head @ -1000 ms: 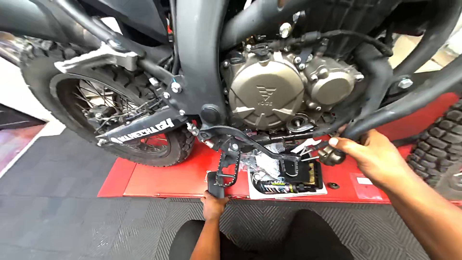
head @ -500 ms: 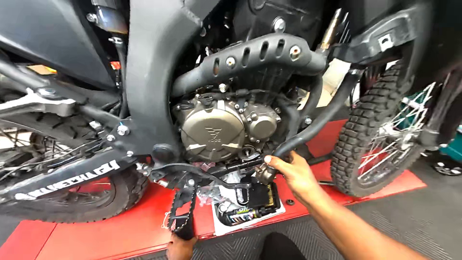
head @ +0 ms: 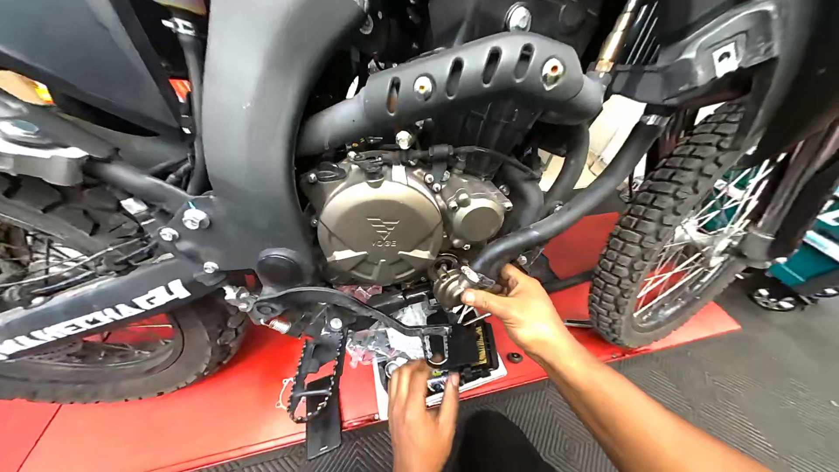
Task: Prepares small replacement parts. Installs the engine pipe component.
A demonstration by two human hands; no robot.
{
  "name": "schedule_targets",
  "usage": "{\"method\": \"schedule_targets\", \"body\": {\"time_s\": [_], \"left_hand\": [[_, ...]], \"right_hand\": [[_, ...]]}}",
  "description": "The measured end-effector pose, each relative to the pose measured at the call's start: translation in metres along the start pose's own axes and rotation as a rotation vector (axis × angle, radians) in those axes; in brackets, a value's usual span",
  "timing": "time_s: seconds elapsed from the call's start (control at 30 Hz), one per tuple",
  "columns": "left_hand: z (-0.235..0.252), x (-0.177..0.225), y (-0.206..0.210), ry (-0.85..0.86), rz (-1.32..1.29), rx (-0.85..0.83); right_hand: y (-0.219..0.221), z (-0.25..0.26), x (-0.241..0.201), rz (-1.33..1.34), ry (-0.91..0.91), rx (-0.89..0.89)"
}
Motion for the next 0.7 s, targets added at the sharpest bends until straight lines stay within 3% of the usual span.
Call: {"method": "schedule_targets", "body": {"time_s": [0.13,0.37,0.7], "left_hand": [[0.039,0.012,0.011,-0.043,0.042,0.197],[0.08,0.008,0.03,-0.112,-0.038,0.237],[0.092,0.008,0.032,-0.2,-0.209,0.258]], "right_hand": [[0.005,0.001,-0.002,-0.113,-0.022,0.081],[0.004,0.009,-0.001,-0.307,-0.027,0.134],[0.002,0.018,-0.001,-0.544,-0.008,0.144]]}}
Point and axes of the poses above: each hand's wrist, its own z-axis towards the middle knuckle, its own y-axis out of the palm, x = y × z, the point moved 7 cm from there along z, towards the middle knuckle, and after that the axes turned 7 degrees about z, right-handed, at the moved point
